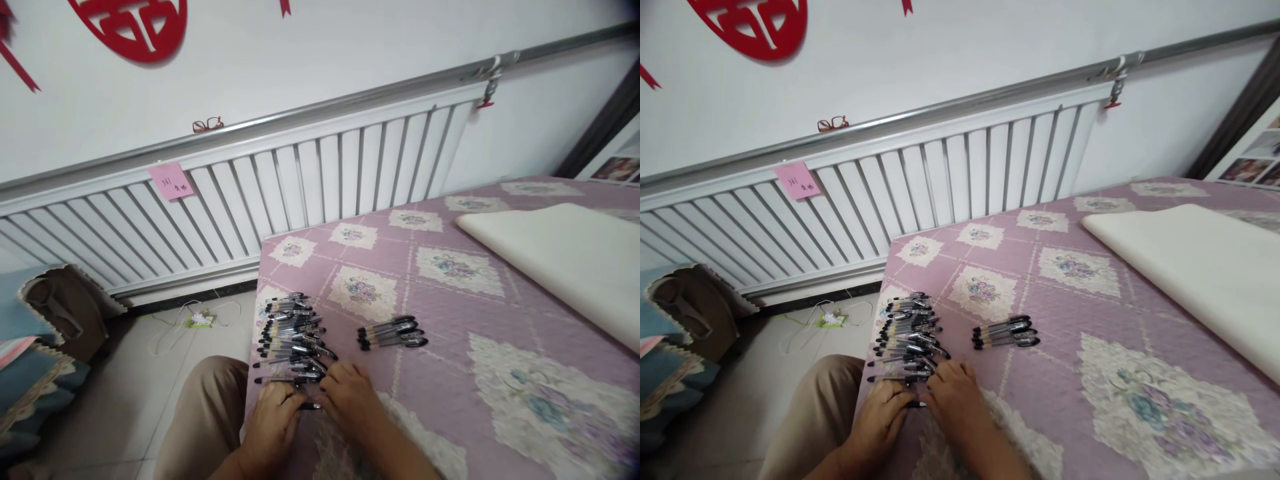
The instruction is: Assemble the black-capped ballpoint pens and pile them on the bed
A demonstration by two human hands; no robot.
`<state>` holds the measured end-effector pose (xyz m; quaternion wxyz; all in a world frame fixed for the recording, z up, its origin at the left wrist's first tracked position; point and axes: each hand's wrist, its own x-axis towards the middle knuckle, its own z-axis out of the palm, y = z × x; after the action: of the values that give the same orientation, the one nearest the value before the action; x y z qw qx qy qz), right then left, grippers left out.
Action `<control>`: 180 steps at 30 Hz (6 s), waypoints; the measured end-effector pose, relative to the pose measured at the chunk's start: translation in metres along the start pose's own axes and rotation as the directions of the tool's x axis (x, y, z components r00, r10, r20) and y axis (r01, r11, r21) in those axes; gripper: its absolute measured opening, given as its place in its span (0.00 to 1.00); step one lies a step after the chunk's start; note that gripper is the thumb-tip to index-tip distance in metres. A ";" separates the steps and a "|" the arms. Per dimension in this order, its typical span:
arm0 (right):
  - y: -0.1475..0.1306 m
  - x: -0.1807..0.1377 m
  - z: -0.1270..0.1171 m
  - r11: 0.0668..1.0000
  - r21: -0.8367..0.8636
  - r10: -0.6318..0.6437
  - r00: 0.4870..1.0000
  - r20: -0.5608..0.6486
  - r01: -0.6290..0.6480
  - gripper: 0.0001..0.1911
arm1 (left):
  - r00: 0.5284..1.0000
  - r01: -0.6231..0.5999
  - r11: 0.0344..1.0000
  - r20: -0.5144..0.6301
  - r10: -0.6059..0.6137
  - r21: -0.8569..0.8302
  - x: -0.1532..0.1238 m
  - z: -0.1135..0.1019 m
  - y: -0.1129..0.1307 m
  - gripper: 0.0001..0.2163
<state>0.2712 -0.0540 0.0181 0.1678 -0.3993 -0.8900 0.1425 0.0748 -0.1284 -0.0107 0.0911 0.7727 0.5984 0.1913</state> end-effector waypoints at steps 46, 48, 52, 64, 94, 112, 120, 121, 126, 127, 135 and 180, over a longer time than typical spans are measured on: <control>-0.006 0.001 0.011 0.988 0.151 -0.003 0.999 0.040 -0.003 0.08 | 0.998 -0.005 0.999 -0.059 0.002 -0.052 0.002 -0.004 0.001 0.10; -0.008 0.001 0.009 0.985 0.173 0.009 0.999 0.036 -0.015 0.12 | 0.998 -0.009 0.998 -0.066 0.005 -0.060 0.002 -0.004 0.001 0.10; -0.009 0.003 0.008 0.993 0.118 0.023 0.998 0.060 -0.030 0.07 | 0.996 -0.015 0.998 -0.086 0.010 -0.059 0.003 -0.006 0.002 0.09; -0.006 0.006 0.007 0.992 0.127 0.009 0.995 0.103 -0.022 0.06 | 0.997 -0.010 0.999 -0.080 0.008 -0.032 0.004 -0.009 0.005 0.10; 0.007 0.005 0.008 1.000 -0.011 0.011 0.997 0.078 -0.010 0.03 | 0.996 0.053 0.998 -0.075 -0.051 0.024 0.002 -0.008 0.003 0.11; 0.037 -0.008 -0.013 0.988 -0.056 0.145 0.989 0.037 -0.143 0.08 | 0.994 -0.015 0.988 -0.103 0.030 0.151 0.003 -0.007 -0.009 0.14; 0.014 0.004 -0.004 0.999 -0.037 -0.019 0.999 0.032 0.020 0.08 | 0.982 -0.009 0.990 -0.188 0.036 0.142 -0.007 -0.005 -0.014 0.15; 0.009 0.006 -0.001 0.997 -0.056 -0.047 0.998 0.033 0.049 0.08 | 0.979 -0.007 0.990 -0.201 0.036 0.142 -0.009 -0.004 -0.016 0.16; -0.006 0.015 0.009 0.992 -0.059 -0.112 0.994 0.013 0.112 0.05 | 0.976 0.008 0.987 -0.215 0.027 0.160 -0.014 0.002 -0.021 0.19; -0.004 0.015 0.007 0.995 -0.046 -0.090 0.996 0.003 0.090 0.07 | 0.977 0.003 0.986 -0.212 0.032 0.166 -0.014 0.003 -0.022 0.19; 0.069 -0.001 -0.036 0.911 -0.188 0.331 0.922 -0.201 -0.368 0.10 | 0.952 -0.097 0.966 -0.260 0.161 0.240 -0.013 0.007 -0.035 0.19; -0.012 -0.010 -0.017 0.962 0.240 0.036 0.931 0.363 -0.131 0.11 | 0.927 -0.273 0.941 -0.207 0.312 0.198 -0.007 -0.013 0.000 0.11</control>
<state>0.2765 -0.0673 0.0367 0.0491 -0.3792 -0.8612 0.3349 0.0682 -0.1366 -0.0002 -0.0745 0.8302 0.4963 0.2427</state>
